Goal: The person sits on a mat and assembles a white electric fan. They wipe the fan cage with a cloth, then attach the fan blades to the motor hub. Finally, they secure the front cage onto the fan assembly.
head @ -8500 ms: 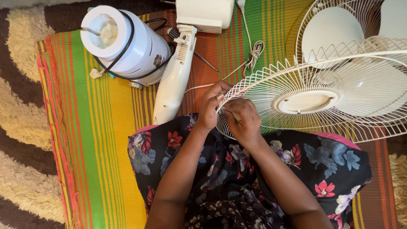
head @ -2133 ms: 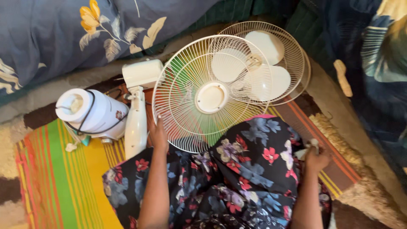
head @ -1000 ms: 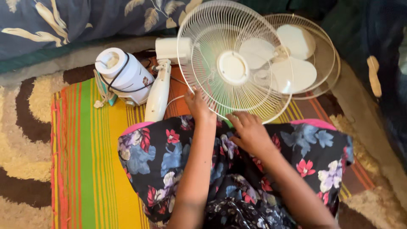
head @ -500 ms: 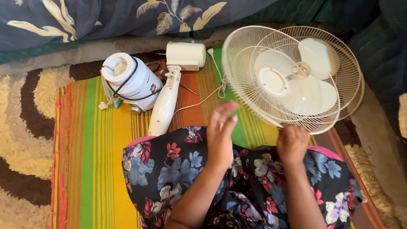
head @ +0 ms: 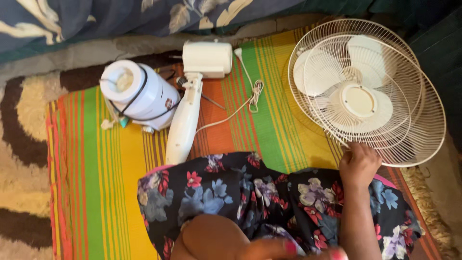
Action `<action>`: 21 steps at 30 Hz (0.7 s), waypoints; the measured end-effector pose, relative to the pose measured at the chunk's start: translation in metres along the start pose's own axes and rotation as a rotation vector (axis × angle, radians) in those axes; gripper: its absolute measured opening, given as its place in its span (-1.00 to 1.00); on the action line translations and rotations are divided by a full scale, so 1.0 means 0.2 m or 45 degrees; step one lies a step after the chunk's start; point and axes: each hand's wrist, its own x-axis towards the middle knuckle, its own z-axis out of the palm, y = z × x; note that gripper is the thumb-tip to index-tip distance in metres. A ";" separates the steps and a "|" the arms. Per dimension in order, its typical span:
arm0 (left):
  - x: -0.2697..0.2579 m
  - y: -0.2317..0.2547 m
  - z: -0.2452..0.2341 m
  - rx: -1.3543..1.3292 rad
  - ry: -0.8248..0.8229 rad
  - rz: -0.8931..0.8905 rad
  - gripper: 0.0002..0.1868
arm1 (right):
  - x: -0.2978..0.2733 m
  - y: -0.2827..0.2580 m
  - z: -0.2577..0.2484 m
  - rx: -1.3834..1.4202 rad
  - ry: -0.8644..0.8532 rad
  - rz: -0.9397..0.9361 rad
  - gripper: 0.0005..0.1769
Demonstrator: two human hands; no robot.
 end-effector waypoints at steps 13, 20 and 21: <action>0.33 -0.31 -1.59 1.322 1.273 0.118 -0.70 | 0.04 0.07 0.21 0.260 -0.699 0.061 -0.72; -0.34 -0.76 -2.42 1.683 1.242 -0.690 -0.63 | 0.07 -0.01 0.23 0.172 -0.716 0.207 -0.73; -0.43 -0.83 -2.45 1.560 1.245 -0.662 -0.62 | 0.08 -0.03 0.23 0.225 -0.690 0.180 -0.70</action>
